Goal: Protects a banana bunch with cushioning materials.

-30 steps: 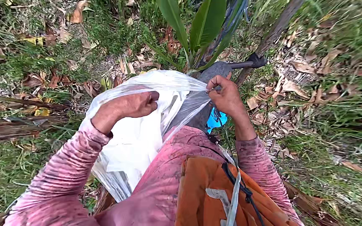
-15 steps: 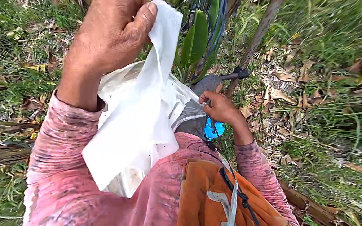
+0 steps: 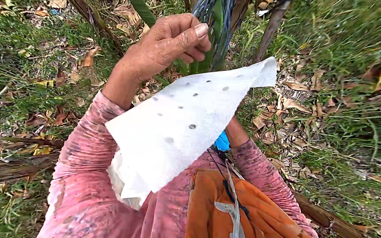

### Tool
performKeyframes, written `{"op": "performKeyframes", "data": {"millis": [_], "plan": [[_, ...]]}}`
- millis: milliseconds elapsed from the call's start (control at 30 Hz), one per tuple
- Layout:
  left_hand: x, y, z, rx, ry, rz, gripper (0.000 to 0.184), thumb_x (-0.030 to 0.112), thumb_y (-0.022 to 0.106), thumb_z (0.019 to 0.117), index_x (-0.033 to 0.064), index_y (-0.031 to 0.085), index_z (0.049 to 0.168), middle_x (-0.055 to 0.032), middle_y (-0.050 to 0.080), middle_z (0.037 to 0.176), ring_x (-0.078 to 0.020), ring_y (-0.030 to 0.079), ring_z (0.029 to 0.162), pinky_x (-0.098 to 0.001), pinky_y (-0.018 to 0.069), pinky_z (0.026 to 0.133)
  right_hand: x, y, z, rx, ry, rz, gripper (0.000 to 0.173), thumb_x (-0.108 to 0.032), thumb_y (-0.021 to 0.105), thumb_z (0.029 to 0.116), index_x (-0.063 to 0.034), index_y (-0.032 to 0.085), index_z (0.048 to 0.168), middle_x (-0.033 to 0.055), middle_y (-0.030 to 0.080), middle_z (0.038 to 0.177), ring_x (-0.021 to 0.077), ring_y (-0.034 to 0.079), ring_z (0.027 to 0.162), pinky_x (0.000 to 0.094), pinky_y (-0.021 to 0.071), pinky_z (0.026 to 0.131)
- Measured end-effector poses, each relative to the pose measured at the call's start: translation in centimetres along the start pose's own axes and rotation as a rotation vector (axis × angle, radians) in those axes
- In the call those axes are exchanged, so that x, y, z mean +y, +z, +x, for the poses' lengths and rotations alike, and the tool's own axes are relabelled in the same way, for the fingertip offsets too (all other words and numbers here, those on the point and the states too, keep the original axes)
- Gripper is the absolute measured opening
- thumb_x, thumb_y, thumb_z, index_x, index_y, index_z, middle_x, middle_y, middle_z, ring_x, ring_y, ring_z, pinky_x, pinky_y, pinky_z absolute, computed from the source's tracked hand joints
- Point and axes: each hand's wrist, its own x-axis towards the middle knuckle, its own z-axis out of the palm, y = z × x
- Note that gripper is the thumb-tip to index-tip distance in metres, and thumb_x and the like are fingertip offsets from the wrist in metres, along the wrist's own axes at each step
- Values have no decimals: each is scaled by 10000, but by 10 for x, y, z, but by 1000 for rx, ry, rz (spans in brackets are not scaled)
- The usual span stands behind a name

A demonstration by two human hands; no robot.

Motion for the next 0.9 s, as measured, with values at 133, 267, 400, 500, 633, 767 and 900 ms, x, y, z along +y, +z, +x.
{"op": "performKeyframes", "data": {"millis": [133,267,400,500,633,767,900], "plan": [[-47,-35,-67,272,-205,208,368,389,500,1054,71,628,1187,-28,708,1136,-151,698,1057,-379,586,961,21,-29,1,189,323,149,374,-137,592,1021,19,553,1359,119,633,1254,112,600,1160,312,517,1014],[-72,-12,-111,269,-220,26,806,755,458,941,63,598,1330,-82,682,1285,-225,676,1151,-429,569,988,26,-48,26,363,302,205,488,-185,646,995,1,475,1412,145,654,1215,188,679,1084,397,592,942],[-76,7,-140,145,-466,512,710,581,646,910,101,565,1427,-113,617,1390,-246,598,1275,-491,493,1071,42,-79,27,433,261,187,524,-166,676,966,18,460,1408,133,650,1212,189,680,1087,395,595,948],[-96,-7,-177,-33,-945,1015,1008,601,859,732,81,482,1509,-289,527,1444,-532,472,1339,-780,298,1079,41,-101,18,441,305,142,570,-135,636,978,-13,374,1469,121,640,1223,182,693,1037,387,620,871],[-146,-29,-225,134,-1215,730,341,258,599,1043,-59,678,1143,-316,689,1007,-515,661,968,-746,464,872,12,-103,5,389,433,391,282,-81,554,1006,-106,471,1274,21,655,941,115,648,644,296,584,548],[-153,-34,-193,464,-973,470,400,297,457,1097,-51,643,1163,-247,663,927,-379,655,812,-634,510,808,-38,-82,8,339,224,605,196,-18,471,1035,-69,456,1223,86,657,1006,214,703,815,430,638,720],[-126,-28,-155,680,-875,379,500,159,510,1064,-61,395,1499,-258,497,1478,-297,489,1384,-444,367,1173,-101,-18,-29,21,-242,104,272,-78,588,1013,-16,578,1278,26,632,1192,82,649,1105,275,573,920]]}}
